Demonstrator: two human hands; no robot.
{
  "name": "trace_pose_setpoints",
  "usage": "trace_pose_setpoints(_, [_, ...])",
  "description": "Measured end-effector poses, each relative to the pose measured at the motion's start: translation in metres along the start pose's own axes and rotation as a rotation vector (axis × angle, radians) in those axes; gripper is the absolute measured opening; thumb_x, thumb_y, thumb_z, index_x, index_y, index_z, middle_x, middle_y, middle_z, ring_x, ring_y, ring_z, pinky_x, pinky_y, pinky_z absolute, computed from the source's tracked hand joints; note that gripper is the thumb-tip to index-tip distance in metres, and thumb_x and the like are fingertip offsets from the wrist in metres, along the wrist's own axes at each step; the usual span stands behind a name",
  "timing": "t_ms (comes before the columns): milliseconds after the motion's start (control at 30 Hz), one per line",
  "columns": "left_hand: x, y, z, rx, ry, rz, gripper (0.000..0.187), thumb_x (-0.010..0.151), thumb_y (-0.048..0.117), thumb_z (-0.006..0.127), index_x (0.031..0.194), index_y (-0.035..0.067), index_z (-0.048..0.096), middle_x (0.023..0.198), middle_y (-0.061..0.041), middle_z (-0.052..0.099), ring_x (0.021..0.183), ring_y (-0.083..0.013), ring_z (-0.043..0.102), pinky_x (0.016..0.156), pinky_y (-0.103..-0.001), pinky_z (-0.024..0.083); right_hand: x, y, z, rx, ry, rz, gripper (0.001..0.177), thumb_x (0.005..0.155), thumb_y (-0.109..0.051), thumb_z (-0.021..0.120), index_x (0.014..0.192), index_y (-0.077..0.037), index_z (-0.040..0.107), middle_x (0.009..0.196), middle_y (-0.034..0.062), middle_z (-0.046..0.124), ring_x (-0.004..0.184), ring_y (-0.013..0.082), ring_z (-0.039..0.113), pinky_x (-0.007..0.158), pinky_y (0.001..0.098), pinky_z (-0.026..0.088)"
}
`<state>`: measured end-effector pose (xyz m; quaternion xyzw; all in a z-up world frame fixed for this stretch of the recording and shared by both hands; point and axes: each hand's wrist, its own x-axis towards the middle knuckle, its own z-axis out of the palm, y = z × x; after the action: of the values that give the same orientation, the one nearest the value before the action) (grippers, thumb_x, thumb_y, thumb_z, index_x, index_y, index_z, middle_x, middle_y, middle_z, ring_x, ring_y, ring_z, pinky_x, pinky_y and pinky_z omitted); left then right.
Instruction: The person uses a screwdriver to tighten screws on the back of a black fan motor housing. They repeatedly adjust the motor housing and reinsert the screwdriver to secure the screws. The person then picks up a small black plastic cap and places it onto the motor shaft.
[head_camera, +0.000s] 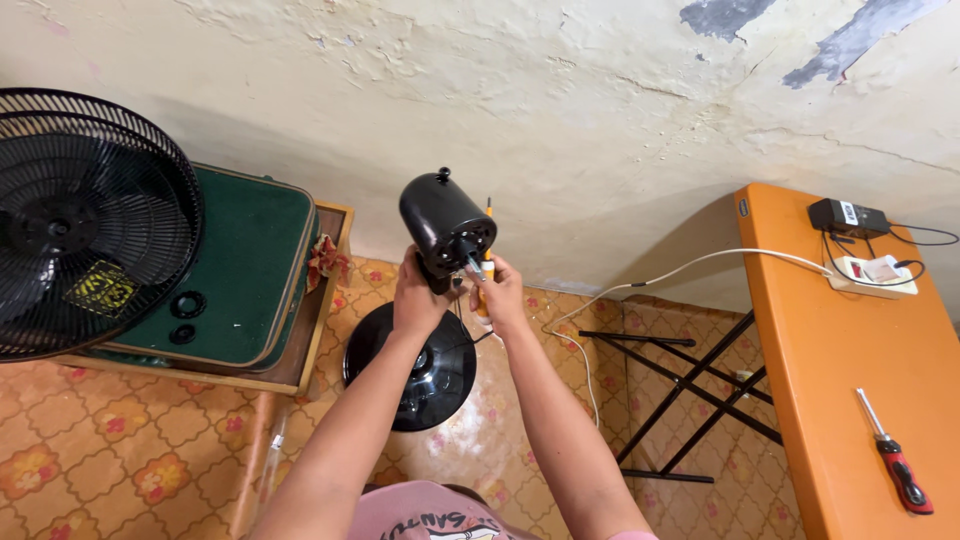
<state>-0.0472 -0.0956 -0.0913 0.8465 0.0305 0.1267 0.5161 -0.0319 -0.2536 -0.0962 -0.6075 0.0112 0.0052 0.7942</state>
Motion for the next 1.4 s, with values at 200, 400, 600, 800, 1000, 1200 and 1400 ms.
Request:
trace_pose_setpoints(200, [0.011,-0.014,0.000,0.118,-0.070,-0.050,0.094,0.069,0.030,0.093,0.145,0.011,0.041,0.128,-0.015,0.065,0.116,-0.0363,0.064,0.095,-0.045,0.053,-0.004,-0.012,-0.006,-0.109,0.023,0.037,0.015,0.092,-0.007,0.076,0.098,0.001,0.065,0.069,0.0015,0.061,0.043,0.0103,0.054,0.038,0.0277,0.040])
trace_pose_setpoints(400, [0.030,-0.029,-0.017,0.018,-0.362,-0.082,0.065,0.066,0.025,0.088,0.124,0.008,0.064,0.116,-0.012,0.075,0.111,-0.0286,0.072,0.096,-0.038,0.056,-0.008,-0.029,-0.020,-0.357,-0.060,0.051,0.019,0.089,-0.008,0.083,0.095,0.001,0.067,0.063,0.0004,0.059,0.043,0.0073,0.052,0.039,0.0254,0.039])
trace_pose_setpoints(600, [0.029,-0.042,-0.013,-0.073,-0.429,0.011,0.084,0.063,0.027,0.093,0.135,0.006,0.054,0.125,-0.015,0.070,0.118,-0.0318,0.067,0.097,-0.040,0.052,-0.014,-0.055,-0.017,-0.352,-0.045,-0.196,0.069,0.075,-0.009,0.091,0.137,-0.004,0.060,0.128,0.0071,0.069,0.062,0.0015,0.058,0.048,0.0208,0.047])
trace_pose_setpoints(800, [0.005,-0.032,-0.002,0.002,-0.247,0.019,0.105,0.061,0.027,0.095,0.147,0.010,0.038,0.131,-0.019,0.064,0.120,-0.0380,0.062,0.097,-0.044,0.051,0.011,-0.077,-0.004,-0.493,-0.183,-0.376,0.113,0.065,0.000,0.098,0.160,-0.001,0.038,0.159,0.0177,0.049,0.142,0.0233,0.052,0.118,0.0361,0.040])
trace_pose_setpoints(1000, [0.015,-0.025,-0.018,0.039,-0.418,-0.099,0.097,0.069,0.026,0.085,0.153,0.018,0.039,0.115,-0.017,0.073,0.112,-0.0360,0.069,0.095,-0.043,0.054,0.023,-0.090,-0.016,-0.409,-0.267,-0.175,0.107,0.062,-0.002,0.096,0.153,-0.003,0.040,0.159,0.0142,0.045,0.148,0.0233,0.042,0.120,0.0412,0.037])
trace_pose_setpoints(1200, [0.025,-0.049,-0.025,0.051,-0.467,-0.022,0.092,0.062,0.029,0.092,0.142,0.014,0.049,0.114,-0.019,0.074,0.112,-0.0360,0.070,0.097,-0.042,0.054,0.014,-0.094,0.003,-0.394,-0.203,0.042,0.103,0.065,-0.002,0.091,0.155,-0.010,0.041,0.165,0.0105,0.044,0.099,0.0228,0.059,0.074,0.0331,0.052])
trace_pose_setpoints(1400, [0.022,-0.056,-0.030,0.065,-0.513,-0.079,0.097,0.068,0.030,0.090,0.151,0.015,0.042,0.123,-0.019,0.070,0.119,-0.0367,0.065,0.100,-0.043,0.051,0.007,-0.079,0.011,-0.387,-0.295,-0.301,0.101,0.074,0.002,0.091,0.159,-0.008,0.035,0.160,0.0168,0.041,0.128,-0.0017,0.045,0.082,0.0238,0.056])
